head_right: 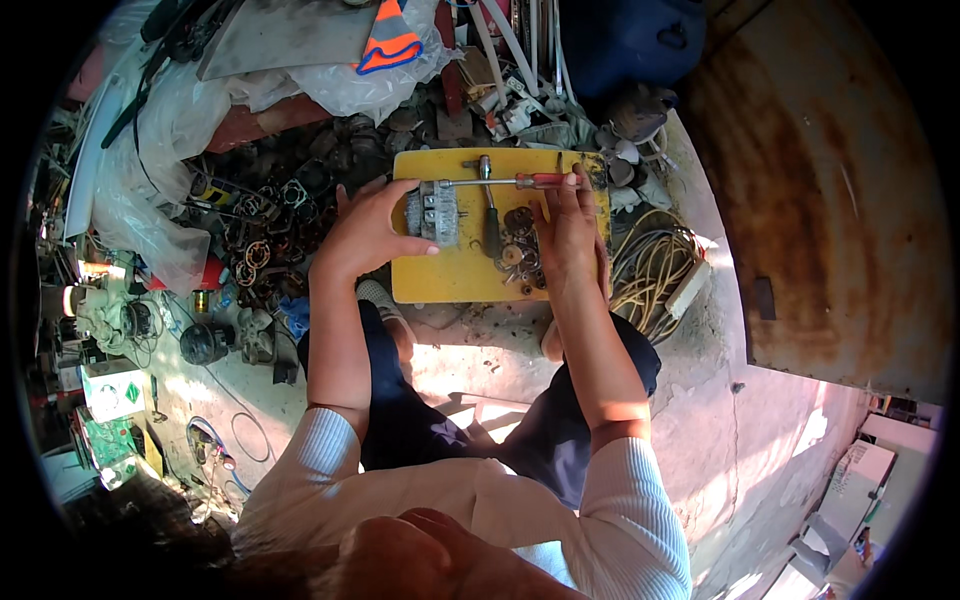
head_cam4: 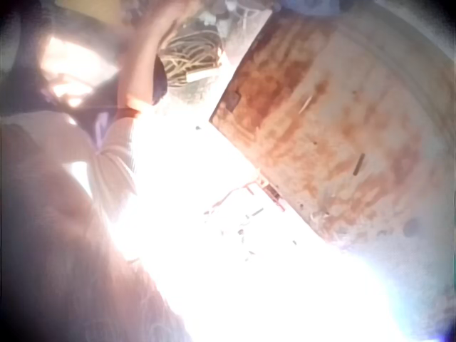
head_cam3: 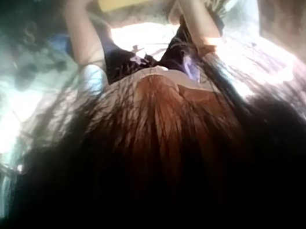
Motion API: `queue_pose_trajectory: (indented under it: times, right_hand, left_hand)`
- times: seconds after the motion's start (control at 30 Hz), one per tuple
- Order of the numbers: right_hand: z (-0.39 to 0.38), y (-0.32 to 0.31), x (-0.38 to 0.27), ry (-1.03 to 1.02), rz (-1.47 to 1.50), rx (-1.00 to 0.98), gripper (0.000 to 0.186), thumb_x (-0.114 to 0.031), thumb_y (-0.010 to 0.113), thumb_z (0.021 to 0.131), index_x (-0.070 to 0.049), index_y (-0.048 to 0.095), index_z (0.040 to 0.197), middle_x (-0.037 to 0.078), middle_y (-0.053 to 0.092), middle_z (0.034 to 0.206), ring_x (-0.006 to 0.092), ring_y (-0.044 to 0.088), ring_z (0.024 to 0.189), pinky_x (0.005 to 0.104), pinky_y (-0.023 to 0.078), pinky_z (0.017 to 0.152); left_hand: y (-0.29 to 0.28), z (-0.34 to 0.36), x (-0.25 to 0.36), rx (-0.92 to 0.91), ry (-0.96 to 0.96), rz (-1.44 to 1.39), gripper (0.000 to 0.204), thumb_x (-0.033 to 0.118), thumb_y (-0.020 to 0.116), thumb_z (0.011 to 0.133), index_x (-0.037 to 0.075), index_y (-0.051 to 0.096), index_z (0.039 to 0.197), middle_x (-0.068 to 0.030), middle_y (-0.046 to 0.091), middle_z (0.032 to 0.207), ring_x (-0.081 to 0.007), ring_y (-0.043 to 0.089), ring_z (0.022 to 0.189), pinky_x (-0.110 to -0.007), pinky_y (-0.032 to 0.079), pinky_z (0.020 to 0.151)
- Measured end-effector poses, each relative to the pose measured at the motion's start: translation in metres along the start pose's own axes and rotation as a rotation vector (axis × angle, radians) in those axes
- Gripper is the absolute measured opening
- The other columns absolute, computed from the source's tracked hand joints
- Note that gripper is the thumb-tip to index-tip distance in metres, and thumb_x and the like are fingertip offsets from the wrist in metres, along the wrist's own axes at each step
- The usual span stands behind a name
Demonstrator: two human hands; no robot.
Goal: The person disassembles a mechanical component using a screwdriver and a wrench to remove small parts and screws.
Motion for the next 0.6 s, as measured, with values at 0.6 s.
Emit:
queue_pose_trajectory:
  times: [0.6]
  right_hand:
    - [0.007, -0.016, 0.009, 0.050, 0.055, -0.020, 0.032, -0.029, 0.065, 0.100, -0.018, 0.052, 0.127, -0.004, 0.063, 0.112, 0.0120, 0.061, 0.101, 0.0320, 0.047, 0.085]
  left_hand:
    - [0.002, -0.002, -0.003, 0.001, 0.004, -0.004, 0.101, 0.045, 0.090, 0.061, 0.014, 0.045, 0.146, -0.0194, 0.046, 0.150, -0.0350, 0.036, 0.145, -0.065, 0.002, 0.120]
Point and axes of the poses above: each hand's wrist, its own z-axis towards the middle knuckle, its own y-axis out of the palm, x = y × z, the point moved 6 cm from there along z, towards the middle knuckle
